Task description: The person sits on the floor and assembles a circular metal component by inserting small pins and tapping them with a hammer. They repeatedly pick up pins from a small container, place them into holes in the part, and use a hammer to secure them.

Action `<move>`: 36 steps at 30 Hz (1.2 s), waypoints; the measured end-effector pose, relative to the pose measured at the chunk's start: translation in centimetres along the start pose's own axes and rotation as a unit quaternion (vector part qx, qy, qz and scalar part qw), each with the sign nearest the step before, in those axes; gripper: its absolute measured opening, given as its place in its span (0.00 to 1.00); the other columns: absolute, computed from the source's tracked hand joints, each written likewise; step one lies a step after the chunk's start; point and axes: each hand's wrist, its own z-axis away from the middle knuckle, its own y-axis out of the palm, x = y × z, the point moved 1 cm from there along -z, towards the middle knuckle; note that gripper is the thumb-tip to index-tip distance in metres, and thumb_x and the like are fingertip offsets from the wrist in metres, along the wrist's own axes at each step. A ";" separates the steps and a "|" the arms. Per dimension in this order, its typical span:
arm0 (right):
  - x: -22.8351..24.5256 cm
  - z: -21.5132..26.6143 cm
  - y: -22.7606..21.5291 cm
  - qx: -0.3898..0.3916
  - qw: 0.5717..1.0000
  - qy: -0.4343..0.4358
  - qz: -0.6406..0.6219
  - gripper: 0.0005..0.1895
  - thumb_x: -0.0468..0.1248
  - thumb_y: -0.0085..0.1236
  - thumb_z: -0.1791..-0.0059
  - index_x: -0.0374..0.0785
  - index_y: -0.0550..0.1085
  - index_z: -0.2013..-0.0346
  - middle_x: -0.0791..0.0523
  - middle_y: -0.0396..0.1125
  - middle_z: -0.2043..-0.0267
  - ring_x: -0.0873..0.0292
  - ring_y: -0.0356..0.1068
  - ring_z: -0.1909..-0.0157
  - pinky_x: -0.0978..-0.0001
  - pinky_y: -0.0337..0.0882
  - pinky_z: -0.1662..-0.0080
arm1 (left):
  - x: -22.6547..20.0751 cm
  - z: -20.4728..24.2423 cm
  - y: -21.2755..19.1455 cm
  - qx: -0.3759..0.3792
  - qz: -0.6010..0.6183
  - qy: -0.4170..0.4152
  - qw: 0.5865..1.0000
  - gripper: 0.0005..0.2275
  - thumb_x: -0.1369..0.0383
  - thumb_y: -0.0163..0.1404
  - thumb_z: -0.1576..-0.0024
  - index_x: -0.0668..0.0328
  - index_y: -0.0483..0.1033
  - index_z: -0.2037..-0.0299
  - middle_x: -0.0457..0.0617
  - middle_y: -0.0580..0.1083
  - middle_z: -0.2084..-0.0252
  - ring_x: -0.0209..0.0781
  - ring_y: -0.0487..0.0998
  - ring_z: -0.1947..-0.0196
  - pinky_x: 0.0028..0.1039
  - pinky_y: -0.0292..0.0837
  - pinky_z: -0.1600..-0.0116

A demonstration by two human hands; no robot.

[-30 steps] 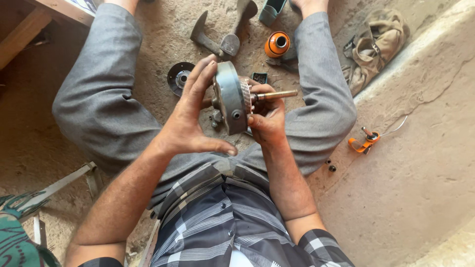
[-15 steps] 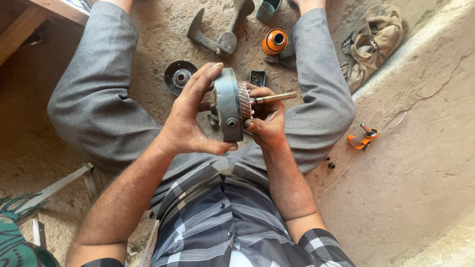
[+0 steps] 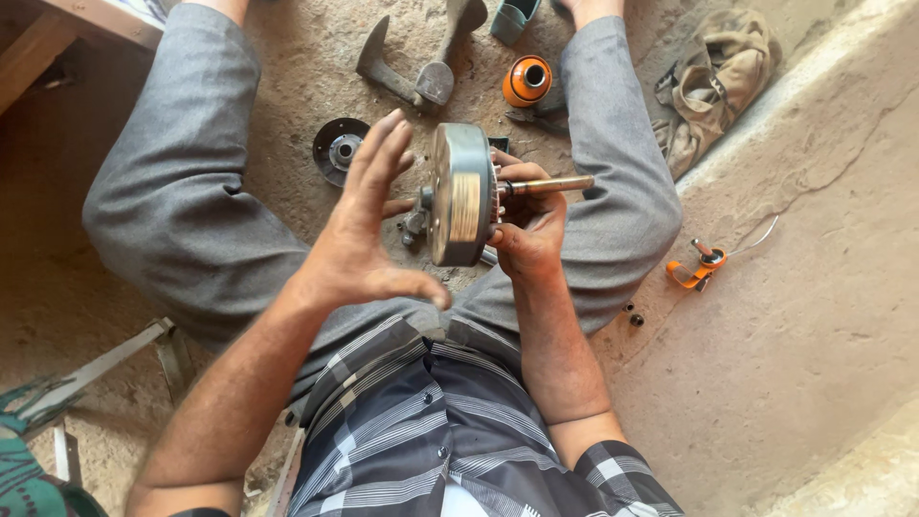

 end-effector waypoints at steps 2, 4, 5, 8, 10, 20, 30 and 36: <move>-0.1 -0.2 0.4 0.005 1.000 0.005 -0.014 0.34 0.38 0.82 0.62 0.31 0.74 0.46 0.45 0.67 0.35 0.56 0.73 0.40 0.62 0.75 0.39 | 0.0 -0.4 0.5 -0.001 0.027 -0.023 0.999 0.65 0.52 0.75 0.67 0.43 0.39 0.21 0.59 0.40 0.19 0.64 0.61 0.23 0.48 0.75 0.38; 0.0 -0.3 0.6 0.001 1.000 0.006 -0.014 0.34 0.38 0.82 0.61 0.31 0.74 0.46 0.45 0.67 0.34 0.56 0.73 0.41 0.63 0.74 0.39 | -0.2 -0.7 0.7 0.013 0.042 -0.022 0.999 0.62 0.59 0.76 0.62 0.42 0.42 0.19 0.57 0.45 0.20 0.65 0.61 0.21 0.50 0.75 0.34; 0.1 -0.2 0.6 -0.005 1.000 0.005 -0.012 0.34 0.38 0.82 0.61 0.30 0.74 0.46 0.45 0.67 0.34 0.56 0.73 0.41 0.64 0.74 0.39 | -0.3 -0.9 0.9 0.023 0.053 -0.022 0.998 0.60 0.62 0.76 0.60 0.41 0.43 0.18 0.56 0.47 0.21 0.66 0.61 0.19 0.51 0.75 0.33; 0.1 0.0 0.7 0.000 1.000 0.001 -0.014 0.34 0.38 0.82 0.61 0.31 0.74 0.45 0.46 0.67 0.34 0.56 0.72 0.40 0.64 0.74 0.38 | -0.5 -1.2 0.9 0.035 0.054 -0.035 0.997 0.61 0.62 0.77 0.63 0.41 0.44 0.20 0.57 0.48 0.20 0.63 0.62 0.22 0.50 0.77 0.37; 0.0 0.2 0.8 0.005 1.000 0.008 -0.020 0.34 0.38 0.82 0.61 0.32 0.74 0.46 0.46 0.67 0.34 0.54 0.72 0.37 0.61 0.74 0.35 | -0.7 -1.1 0.9 0.040 0.061 -0.044 0.996 0.63 0.62 0.76 0.65 0.43 0.40 0.21 0.58 0.45 0.21 0.62 0.61 0.24 0.49 0.77 0.40; -0.2 0.3 0.8 0.009 1.000 0.000 -0.009 0.33 0.39 0.81 0.59 0.30 0.74 0.46 0.45 0.69 0.40 0.56 0.74 0.44 0.61 0.76 0.41 | -1.0 -1.2 1.3 0.009 0.047 -0.047 0.998 0.60 0.61 0.76 0.65 0.46 0.44 0.23 0.58 0.55 0.25 0.57 0.65 0.26 0.47 0.78 0.40; 0.2 0.2 0.9 0.015 1.000 0.001 -0.014 0.33 0.39 0.81 0.60 0.32 0.74 0.47 0.45 0.68 0.36 0.55 0.74 0.41 0.62 0.77 0.40 | 1.4 -0.6 0.4 0.032 0.122 -0.187 0.974 0.61 0.38 0.67 0.64 0.49 0.46 0.21 0.69 0.62 0.35 0.59 0.77 0.40 0.43 0.82 0.50; 0.6 -0.2 0.4 0.028 0.999 -0.022 -0.001 0.33 0.39 0.81 0.60 0.31 0.74 0.46 0.42 0.67 0.34 0.55 0.74 0.42 0.64 0.77 0.42 | 2.8 -0.4 -0.2 -0.018 0.133 -0.227 0.965 0.64 0.27 0.55 0.67 0.46 0.44 0.18 0.66 0.59 0.26 0.62 0.71 0.39 0.45 0.76 0.44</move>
